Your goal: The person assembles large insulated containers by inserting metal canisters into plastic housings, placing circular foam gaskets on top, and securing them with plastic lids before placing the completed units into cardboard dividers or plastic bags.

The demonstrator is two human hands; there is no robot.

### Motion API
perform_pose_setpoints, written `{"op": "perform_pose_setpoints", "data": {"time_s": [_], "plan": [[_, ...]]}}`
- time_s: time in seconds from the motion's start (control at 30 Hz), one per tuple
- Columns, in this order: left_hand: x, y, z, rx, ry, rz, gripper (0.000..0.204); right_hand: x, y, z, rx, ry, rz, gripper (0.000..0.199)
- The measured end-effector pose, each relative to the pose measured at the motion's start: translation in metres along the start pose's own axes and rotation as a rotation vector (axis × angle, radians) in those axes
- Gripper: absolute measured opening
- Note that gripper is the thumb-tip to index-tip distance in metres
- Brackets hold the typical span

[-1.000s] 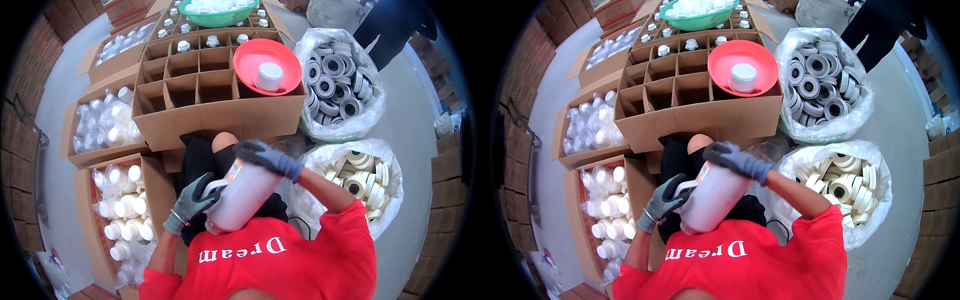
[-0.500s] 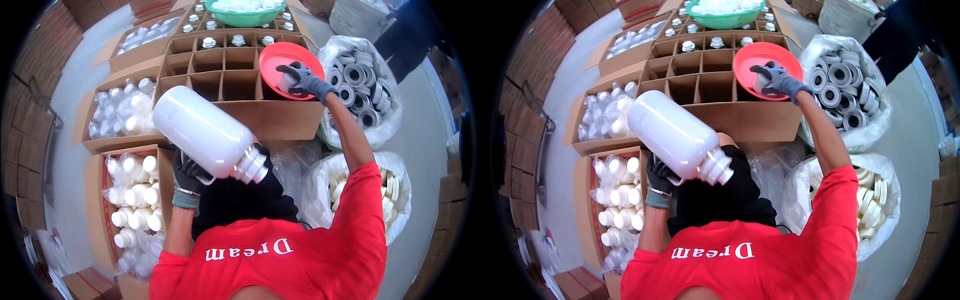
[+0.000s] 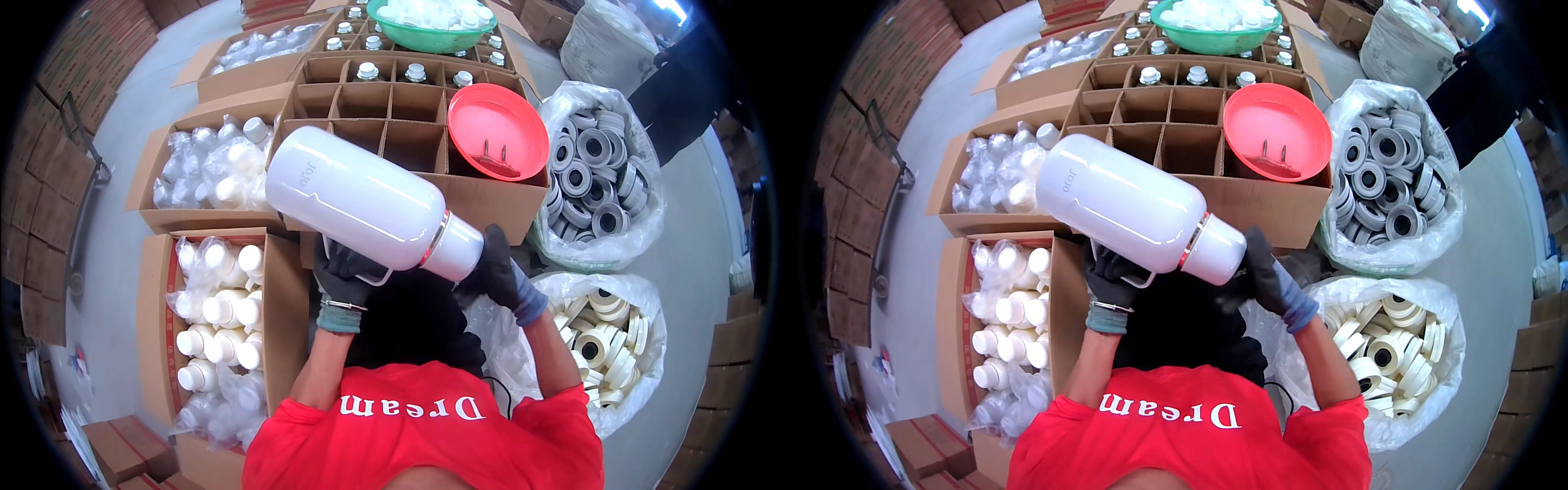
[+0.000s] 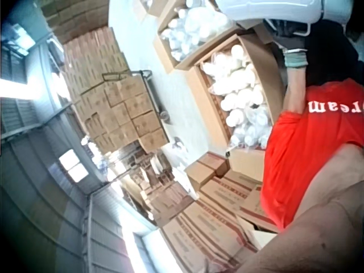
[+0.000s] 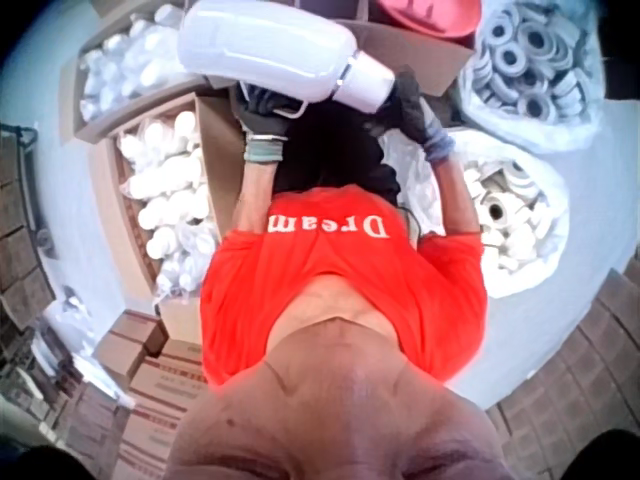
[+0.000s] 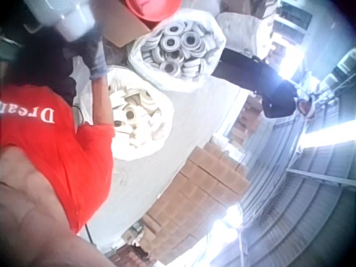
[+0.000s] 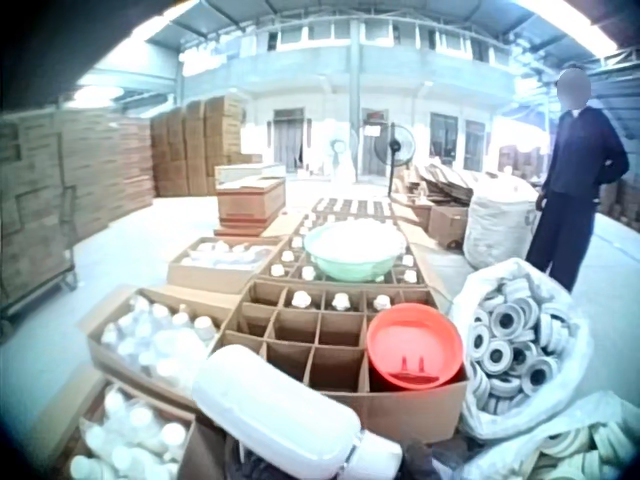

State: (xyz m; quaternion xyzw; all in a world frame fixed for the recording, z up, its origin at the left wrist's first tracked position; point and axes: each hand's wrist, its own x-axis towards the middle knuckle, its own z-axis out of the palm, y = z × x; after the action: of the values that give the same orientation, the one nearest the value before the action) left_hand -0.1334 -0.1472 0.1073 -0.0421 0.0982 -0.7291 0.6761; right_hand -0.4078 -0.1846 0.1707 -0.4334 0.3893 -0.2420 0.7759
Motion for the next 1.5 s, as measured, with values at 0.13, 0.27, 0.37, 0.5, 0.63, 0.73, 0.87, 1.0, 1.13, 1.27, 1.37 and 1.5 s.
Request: {"op": "perform_pose_setpoints", "data": {"time_s": [0.13,0.27,0.37,0.5,0.63,0.73,0.87,1.0,1.13,1.27,1.37,1.5], "plan": [[0.002,0.008,-0.001,0.265,-0.242,0.017,0.035,0.0,0.022,0.017,0.119,0.024,-0.077,0.08],[0.002,0.025,-0.001,0.569,-0.589,-0.057,0.024,0.033,0.017,0.025,0.452,-0.029,-0.321,0.065],[-0.011,0.014,0.057,0.884,-0.169,-0.106,0.023,0.072,0.0,-0.008,0.308,-0.015,-0.552,0.064],[-0.007,-0.007,0.059,1.206,0.133,-0.157,0.032,0.082,-0.06,-0.011,-0.16,-0.158,-0.646,0.057],[-0.032,0.022,-0.03,1.604,0.179,0.255,0.042,0.087,-0.078,0.029,-0.742,-0.292,-0.627,0.051],[-0.056,-0.011,-0.047,1.795,0.212,0.572,0.042,0.102,-0.055,0.02,-1.093,-0.081,-0.364,0.036],[-0.084,-0.001,-0.027,1.794,0.106,0.293,0.042,0.095,-0.028,0.006,-1.259,-0.106,-0.358,0.032],[-0.105,0.039,-0.016,1.828,0.117,0.112,0.042,0.043,-0.092,0.034,-0.772,-0.159,0.249,0.059],[-0.106,0.036,0.004,1.789,0.194,-0.177,0.045,0.042,-0.051,0.007,-0.567,-0.043,-0.218,0.037],[-0.098,0.065,0.006,2.183,0.073,-0.246,0.033,0.087,-0.015,0.02,-0.476,-0.094,-0.288,0.048],[-0.038,0.064,0.03,1.918,0.08,0.135,0.036,0.092,0.005,0.042,-0.982,0.104,-0.441,0.044],[0.034,0.003,0.046,2.234,-0.309,0.249,0.034,0.067,-0.011,0.019,-0.382,0.04,-0.233,0.035]]}}
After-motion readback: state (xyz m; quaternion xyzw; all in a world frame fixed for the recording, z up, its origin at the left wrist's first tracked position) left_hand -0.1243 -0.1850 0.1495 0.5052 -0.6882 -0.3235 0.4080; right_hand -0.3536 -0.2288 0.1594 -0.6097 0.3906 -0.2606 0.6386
